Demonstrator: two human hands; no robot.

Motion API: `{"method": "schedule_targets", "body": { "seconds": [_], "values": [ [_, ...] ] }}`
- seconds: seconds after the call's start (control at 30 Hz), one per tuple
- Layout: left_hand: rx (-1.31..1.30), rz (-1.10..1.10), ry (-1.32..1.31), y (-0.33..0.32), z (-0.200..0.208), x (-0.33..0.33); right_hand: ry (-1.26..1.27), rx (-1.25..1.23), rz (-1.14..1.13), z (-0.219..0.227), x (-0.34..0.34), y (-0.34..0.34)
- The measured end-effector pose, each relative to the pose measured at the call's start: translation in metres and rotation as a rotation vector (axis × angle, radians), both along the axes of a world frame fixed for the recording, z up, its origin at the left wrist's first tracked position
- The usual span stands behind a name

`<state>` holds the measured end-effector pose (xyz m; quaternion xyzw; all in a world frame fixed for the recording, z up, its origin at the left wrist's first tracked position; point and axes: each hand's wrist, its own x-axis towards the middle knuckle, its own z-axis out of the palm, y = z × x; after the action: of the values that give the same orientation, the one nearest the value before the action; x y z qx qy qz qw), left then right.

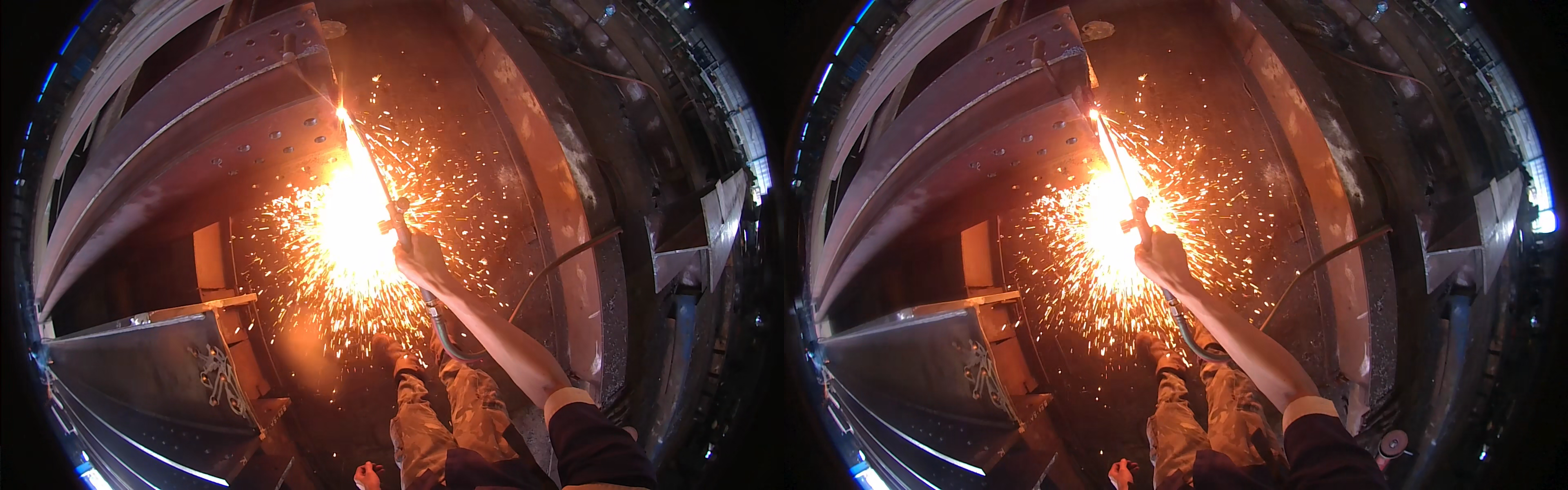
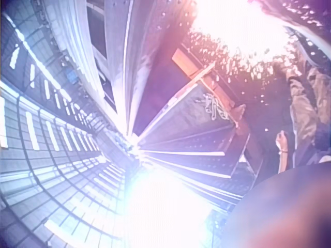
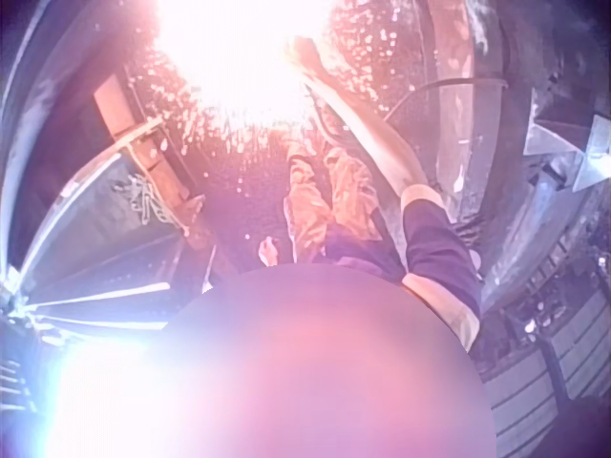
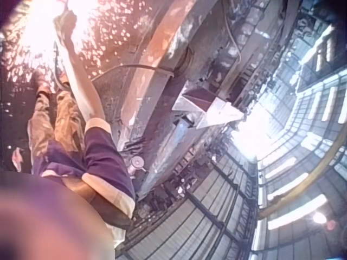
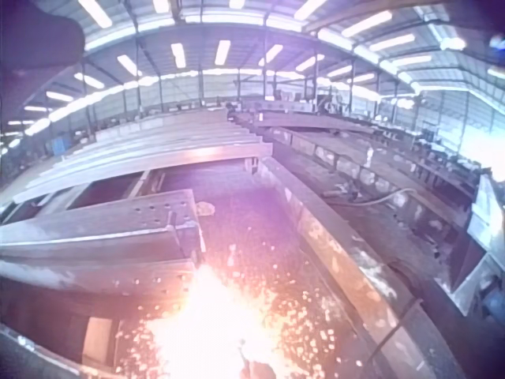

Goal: The person uses a cutting torch to cut through large metal plates in a workshop. They position the torch, ignite it, and move it along the metal to create a cut while sparks fly. The person repositions the torch and continues cutting along different sections of the metal plates.

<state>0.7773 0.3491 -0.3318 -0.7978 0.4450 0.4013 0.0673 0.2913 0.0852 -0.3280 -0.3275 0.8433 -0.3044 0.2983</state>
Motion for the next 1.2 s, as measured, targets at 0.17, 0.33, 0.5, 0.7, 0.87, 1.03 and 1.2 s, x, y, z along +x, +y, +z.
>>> {"method": "schedule_targets", "body": {
  "seconds": [0.17, 0.33, 0.5, 0.7, 0.87, 1.03, 1.2],
  "values": [
    [0.007, 0.083, 0.009, 0.0, 0.004, -0.005, -0.124, 0.088, -0.001, 0.0, 0.0, 0.004],
    [-0.009, 0.066, -0.003, -0.001, 0.007, -0.005, -0.141, -0.006, -0.054, -0.002, 0.003, 0.005],
    [-0.037, 0.027, 0.002, 0.002, 0.005, -0.002, -0.113, -0.039, -0.038, -0.007, 0.002, 0.005],
    [-0.026, 0.035, -0.038, 0.007, -0.002, 0.002, -0.16, -0.025, -0.045, -0.004, 0.004, 0.008],
    [-0.015, 0.013, -0.03, 0.006, -0.004, 0.006, -0.101, -0.047, -0.052, -0.001, 0.003, 0.007],
    [0.008, -0.02, -0.031, 0.003, -0.001, 0.007, -0.145, 0.013, -0.059, -0.001, 0.004, 0.007],
    [0.016, -0.02, -0.024, 0.002, -0.001, 0.008, -0.18, 0.027, -0.044, 0.002, 0.005, 0.01]
  ]
}}
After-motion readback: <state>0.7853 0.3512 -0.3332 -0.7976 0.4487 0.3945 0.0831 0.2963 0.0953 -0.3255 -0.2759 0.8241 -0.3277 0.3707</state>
